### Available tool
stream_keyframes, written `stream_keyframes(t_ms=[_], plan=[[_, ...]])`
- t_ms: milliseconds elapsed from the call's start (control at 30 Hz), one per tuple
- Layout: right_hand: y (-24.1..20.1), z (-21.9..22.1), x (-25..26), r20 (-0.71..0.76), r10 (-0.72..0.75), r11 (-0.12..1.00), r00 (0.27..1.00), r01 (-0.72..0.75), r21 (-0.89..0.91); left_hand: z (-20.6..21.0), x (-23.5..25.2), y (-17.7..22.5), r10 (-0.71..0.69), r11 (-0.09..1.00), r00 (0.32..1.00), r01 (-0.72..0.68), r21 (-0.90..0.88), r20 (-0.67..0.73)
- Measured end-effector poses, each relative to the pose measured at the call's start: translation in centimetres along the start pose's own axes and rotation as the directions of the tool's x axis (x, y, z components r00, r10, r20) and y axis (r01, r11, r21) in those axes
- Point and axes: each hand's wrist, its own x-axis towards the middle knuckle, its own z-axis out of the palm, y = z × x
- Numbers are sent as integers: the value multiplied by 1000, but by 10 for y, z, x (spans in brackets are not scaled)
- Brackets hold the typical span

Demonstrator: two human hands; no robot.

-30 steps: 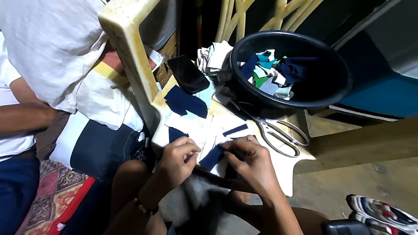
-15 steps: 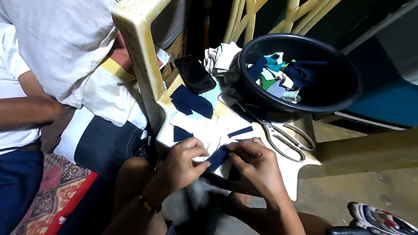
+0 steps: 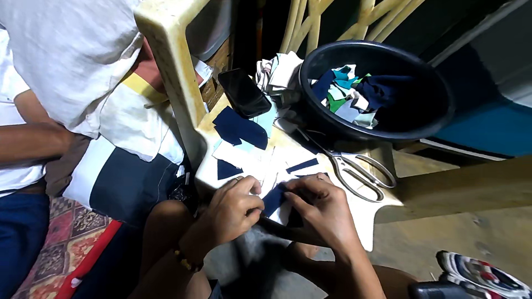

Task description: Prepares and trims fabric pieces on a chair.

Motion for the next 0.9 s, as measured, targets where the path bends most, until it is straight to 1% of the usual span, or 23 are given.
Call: stream_keyframes(t_ms=[133,267,333,433,533,600,667,733,800,900], plan=[[0,0,0,6,12,1000,1000,-13,10,0,0,-1,4,1000,1000,-4,3,-15],[0,0,1,5,7,1000,1000,-7,15,11,0,2,88,996,985,-86,20,-152],[-1,0,1,2,3,1000,1000,-3,19,16,0,4,103,994,985,-106,-9,-141],[-1,0,1,4,5,1000,1000,-5,18,20,0,5,86,996,993,-88,-16,-85],[0,2,1,-10,7,1000,1000,-7,10,20,0,4,66,998,994,-68,-12,-82],[0,2,1,-18,-8,1000,1000,7,-28,19,0,4,63,998,995,-63,-6,-79],[0,3,1,-37,-60,993,998,56,-101,19,0,3,63,998,995,-64,-8,-74],[-2,5,1,-81,-143,980,986,130,-151,18,-1,2,62,998,996,-62,-7,-68],[-7,7,-1,-109,-236,965,965,220,-141,18,-1,2,62,998,996,-63,-10,-69],[-16,9,-7,-45,-292,950,955,284,-132,19,1,3,74,997,994,-75,-16,-77]])
